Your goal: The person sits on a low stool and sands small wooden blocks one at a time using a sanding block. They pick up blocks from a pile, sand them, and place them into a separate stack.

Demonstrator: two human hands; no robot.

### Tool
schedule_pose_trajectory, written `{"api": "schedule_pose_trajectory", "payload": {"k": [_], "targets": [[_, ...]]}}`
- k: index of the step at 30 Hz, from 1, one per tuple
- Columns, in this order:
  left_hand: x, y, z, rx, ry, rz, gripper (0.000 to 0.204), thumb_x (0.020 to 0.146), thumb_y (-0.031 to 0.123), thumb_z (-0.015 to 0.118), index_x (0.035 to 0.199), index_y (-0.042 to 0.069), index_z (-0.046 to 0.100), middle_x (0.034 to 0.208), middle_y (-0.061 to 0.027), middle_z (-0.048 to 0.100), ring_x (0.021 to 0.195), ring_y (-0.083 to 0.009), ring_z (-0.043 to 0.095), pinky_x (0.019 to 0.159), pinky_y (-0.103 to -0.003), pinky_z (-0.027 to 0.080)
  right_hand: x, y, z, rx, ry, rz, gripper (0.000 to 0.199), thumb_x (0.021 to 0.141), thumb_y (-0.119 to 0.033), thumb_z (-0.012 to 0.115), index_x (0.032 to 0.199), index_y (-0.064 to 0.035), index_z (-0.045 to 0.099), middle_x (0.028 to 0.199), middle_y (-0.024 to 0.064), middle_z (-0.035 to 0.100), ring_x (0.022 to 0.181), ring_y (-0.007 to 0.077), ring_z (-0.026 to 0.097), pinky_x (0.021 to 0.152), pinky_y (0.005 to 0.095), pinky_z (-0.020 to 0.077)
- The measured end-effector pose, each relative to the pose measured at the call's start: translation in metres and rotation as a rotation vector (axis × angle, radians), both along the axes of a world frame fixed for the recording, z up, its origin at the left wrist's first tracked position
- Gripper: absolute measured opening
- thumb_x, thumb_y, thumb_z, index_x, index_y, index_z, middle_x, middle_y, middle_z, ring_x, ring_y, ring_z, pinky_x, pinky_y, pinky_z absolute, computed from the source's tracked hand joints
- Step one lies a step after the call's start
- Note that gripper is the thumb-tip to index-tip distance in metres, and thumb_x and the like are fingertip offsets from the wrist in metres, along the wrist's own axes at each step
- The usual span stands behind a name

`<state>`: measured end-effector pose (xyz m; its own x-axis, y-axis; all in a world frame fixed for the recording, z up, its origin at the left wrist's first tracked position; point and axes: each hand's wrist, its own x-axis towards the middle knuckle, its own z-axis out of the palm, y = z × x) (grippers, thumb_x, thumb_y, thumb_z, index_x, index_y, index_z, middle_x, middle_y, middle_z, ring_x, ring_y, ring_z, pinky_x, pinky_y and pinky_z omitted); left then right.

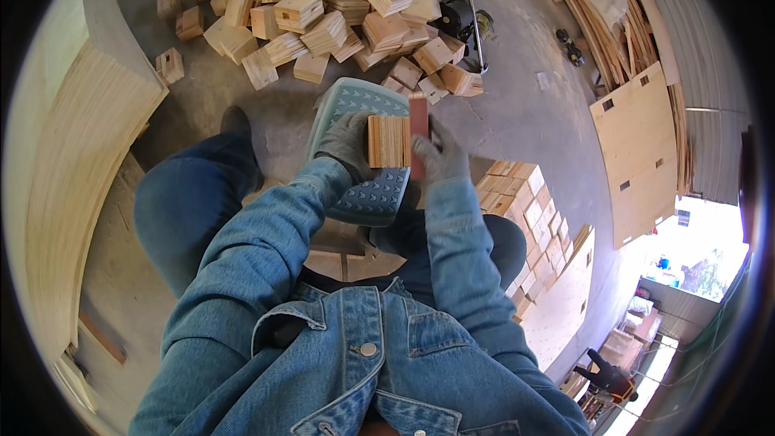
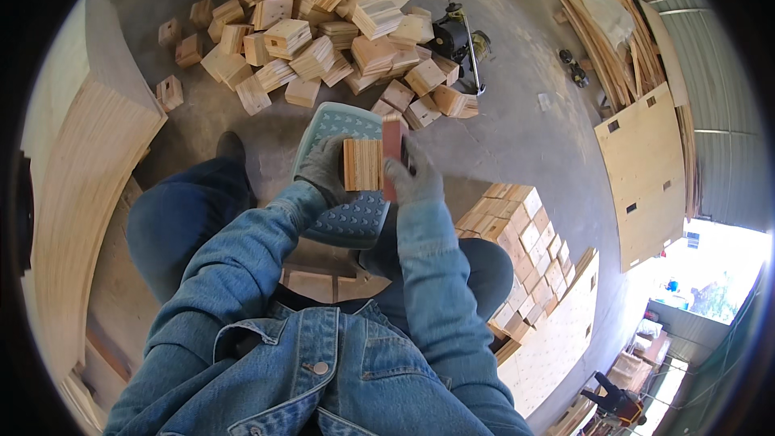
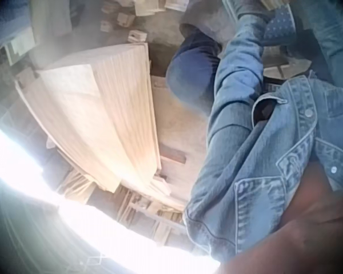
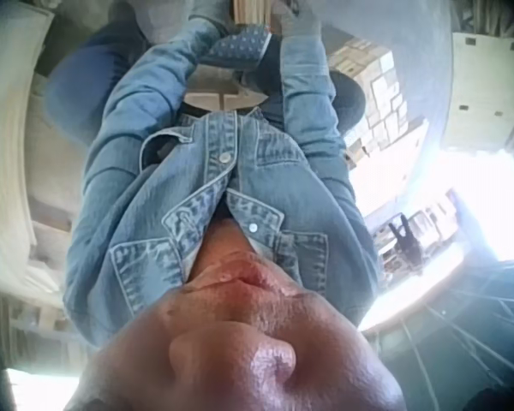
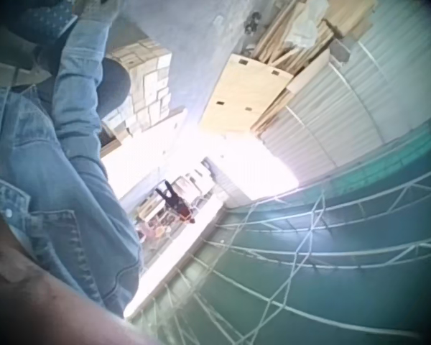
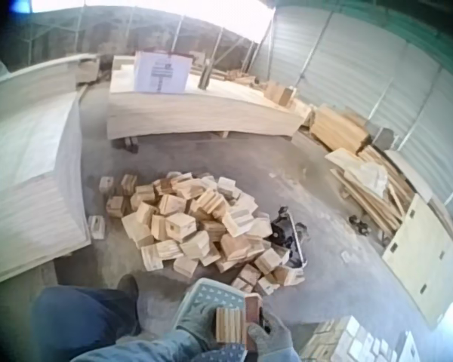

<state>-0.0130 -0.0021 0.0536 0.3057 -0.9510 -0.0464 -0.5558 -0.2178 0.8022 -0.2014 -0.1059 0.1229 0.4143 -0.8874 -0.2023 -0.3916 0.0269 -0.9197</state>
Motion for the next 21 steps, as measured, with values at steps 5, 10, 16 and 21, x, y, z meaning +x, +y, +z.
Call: {"api": "schedule_pose_trajectory", "payload": {"k": [5,10,16,21], "targets": [[-0.003,-0.001,-0.002,-0.054,-0.016,0.003,0.102,0.058,0.034,0.093,0.145,0.012,0.045,0.137,-0.0181,0.054,0.132,-0.0392,0.052,0.117,-0.047,0.044,-0.048,0.070,0.005,-0.408,0.250,0.050,0.068,0.083,-0.015,0.089,0.145,-0.0041,0.063,0.150,0.0234,0.057,0.136,0.0374,0.059,0.113,0.0422,0.0504],[-0.004,-0.001,-0.013,-0.082,-0.033,0.006,0.098,0.061,0.035,0.091,0.145,0.012,0.046,0.137,-0.0188,0.054,0.130,-0.0400,0.053,0.117,-0.047,0.044,-0.036,0.085,0.021,-0.681,0.507,0.127,0.062,0.080,-0.023,0.086,0.139,-0.0144,0.069,0.155,0.0193,0.053,0.130,0.0441,0.058,0.110,0.0520,0.0500],[-0.004,0.001,-0.002,-0.039,0.026,0.048,0.094,0.062,0.034,0.092,0.145,0.016,0.050,0.139,-0.0177,0.057,0.133,-0.0390,0.055,0.118,-0.045,0.045,0.030,0.023,0.039,-0.721,0.789,0.254,0.062,0.082,-0.033,0.079,0.142,-0.0192,0.067,0.160,0.0102,0.051,0.125,0.0425,0.059,0.109,0.0522,0.0490],[-0.007,-0.006,-0.022,-0.148,0.014,0.046,0.095,0.063,0.036,0.093,0.144,0.015,0.049,0.138,-0.0177,0.056,0.131,-0.0394,0.055,0.117,-0.045,0.044,0.063,-0.016,0.032,-0.746,0.844,0.210,0.060,0.084,-0.035,0.078,0.142,-0.0246,0.066,0.154,0.0049,0.055,0.121,0.0426,0.060,0.103,0.0536,0.0514]]}}
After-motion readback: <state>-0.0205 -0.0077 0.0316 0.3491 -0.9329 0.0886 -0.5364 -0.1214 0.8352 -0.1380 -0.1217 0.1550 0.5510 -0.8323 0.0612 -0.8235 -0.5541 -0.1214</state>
